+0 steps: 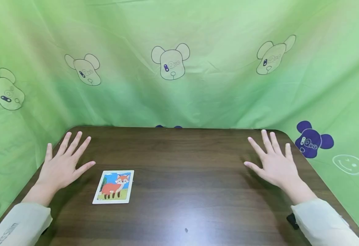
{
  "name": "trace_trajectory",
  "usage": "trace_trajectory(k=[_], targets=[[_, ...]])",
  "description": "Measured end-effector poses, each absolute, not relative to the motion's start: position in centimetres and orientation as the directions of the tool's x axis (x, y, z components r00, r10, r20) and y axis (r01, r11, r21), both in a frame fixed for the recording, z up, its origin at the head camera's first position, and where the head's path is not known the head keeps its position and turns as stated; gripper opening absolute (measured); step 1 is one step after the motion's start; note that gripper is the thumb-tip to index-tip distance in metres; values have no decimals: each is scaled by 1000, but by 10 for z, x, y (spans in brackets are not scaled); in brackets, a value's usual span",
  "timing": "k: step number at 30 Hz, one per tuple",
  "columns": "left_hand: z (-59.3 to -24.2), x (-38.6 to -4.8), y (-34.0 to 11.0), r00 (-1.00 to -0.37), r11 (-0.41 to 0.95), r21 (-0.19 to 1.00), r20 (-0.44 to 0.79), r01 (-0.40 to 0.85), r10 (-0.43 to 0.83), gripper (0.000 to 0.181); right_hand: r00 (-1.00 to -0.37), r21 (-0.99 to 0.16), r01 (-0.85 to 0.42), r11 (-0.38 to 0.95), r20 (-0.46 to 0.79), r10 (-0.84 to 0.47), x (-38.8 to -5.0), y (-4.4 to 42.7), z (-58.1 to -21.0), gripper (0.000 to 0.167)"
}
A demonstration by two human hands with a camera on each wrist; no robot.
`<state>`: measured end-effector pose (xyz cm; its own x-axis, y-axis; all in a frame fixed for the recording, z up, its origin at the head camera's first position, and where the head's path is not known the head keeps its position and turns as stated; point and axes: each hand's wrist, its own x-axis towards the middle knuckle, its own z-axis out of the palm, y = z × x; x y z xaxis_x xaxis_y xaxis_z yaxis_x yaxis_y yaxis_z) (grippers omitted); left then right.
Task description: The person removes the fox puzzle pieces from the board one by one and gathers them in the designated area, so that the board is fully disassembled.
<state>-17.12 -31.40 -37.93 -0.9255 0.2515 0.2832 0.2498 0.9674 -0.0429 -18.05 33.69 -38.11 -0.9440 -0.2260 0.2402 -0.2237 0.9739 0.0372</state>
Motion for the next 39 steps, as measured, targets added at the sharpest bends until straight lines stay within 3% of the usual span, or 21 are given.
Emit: trace_trajectory(k=[10, 21, 30, 39], targets=[[-383, -157, -306, -901, 929, 27, 257, 369, 350, 82, -922, 25, -310, 950, 237, -307, -195, 286, -379, 85], [-385, -153, -294, -916, 904, 168, 165, 392, 367, 77, -884, -44, -454, 890, 151, -443, -204, 207, -376, 81], [-404, -145, -306, -885, 868, 188, 180, 460, 430, 59, -819, -137, -572, 809, 43, -572, -199, 135, -389, 76], [-416, -144, -318, -882, 844, 258, 116, 470, 456, 60, -727, -195, -664, 722, -60, -684, -198, 83, -386, 68]])
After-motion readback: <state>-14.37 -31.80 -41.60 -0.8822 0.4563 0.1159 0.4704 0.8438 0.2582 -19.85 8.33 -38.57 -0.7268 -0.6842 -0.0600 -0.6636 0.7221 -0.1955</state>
